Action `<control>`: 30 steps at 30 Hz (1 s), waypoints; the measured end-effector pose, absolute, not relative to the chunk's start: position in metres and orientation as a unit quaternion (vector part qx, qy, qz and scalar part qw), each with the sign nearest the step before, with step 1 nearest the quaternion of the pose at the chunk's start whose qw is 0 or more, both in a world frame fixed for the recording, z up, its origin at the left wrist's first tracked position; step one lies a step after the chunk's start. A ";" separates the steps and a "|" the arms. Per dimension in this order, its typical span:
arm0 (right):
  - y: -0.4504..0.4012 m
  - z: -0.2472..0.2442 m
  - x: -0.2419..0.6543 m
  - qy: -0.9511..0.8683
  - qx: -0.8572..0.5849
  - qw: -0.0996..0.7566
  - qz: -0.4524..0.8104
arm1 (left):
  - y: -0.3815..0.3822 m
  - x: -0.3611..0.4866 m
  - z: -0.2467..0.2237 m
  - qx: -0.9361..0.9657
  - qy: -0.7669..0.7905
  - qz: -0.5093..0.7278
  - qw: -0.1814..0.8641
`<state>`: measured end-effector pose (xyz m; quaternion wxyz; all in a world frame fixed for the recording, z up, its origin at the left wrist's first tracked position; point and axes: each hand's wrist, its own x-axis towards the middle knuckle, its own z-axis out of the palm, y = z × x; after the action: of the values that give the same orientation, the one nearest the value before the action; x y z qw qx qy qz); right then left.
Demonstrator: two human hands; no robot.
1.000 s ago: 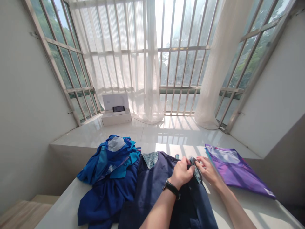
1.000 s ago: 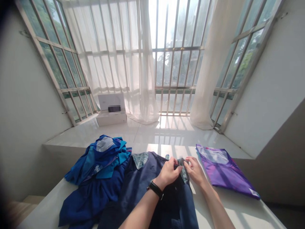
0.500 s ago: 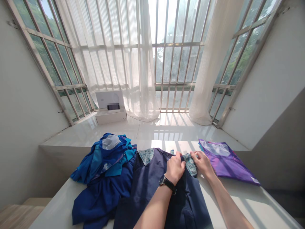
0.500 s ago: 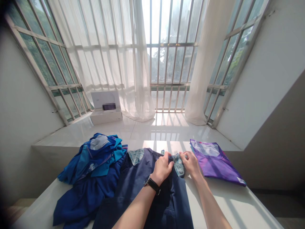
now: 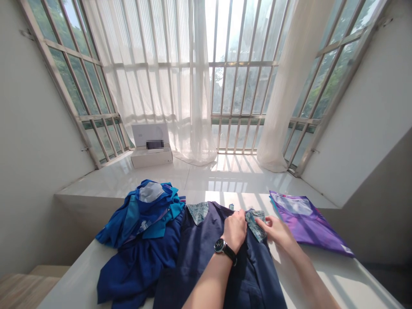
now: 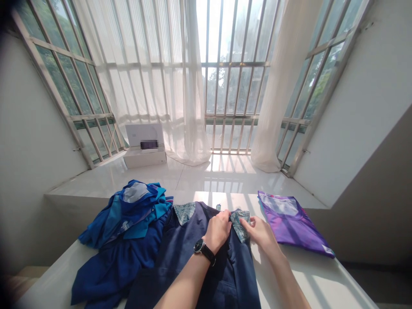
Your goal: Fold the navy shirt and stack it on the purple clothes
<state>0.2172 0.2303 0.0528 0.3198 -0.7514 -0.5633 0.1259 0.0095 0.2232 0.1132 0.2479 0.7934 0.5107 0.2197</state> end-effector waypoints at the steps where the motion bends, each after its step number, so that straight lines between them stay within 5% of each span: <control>1: 0.229 0.053 0.217 -0.569 -0.752 0.306 0.129 | 0.224 0.009 0.113 0.793 0.510 0.218 0.251; 14: 0.220 0.069 0.212 -0.575 -0.773 0.258 0.071 | 0.223 -0.009 0.147 0.835 0.499 0.122 0.196; 21: 0.209 0.086 0.202 -0.568 -0.793 0.217 0.037 | 0.237 -0.094 0.183 0.840 0.525 0.057 0.122; 30: 0.203 0.090 0.200 -0.599 -0.774 0.206 -0.010 | 0.273 -0.179 0.160 0.771 0.632 0.021 0.070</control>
<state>0.1997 0.2029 0.0896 0.2057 -0.7739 -0.5989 -0.0103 -0.1787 0.2730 0.1602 0.0704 0.7714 0.6321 0.0206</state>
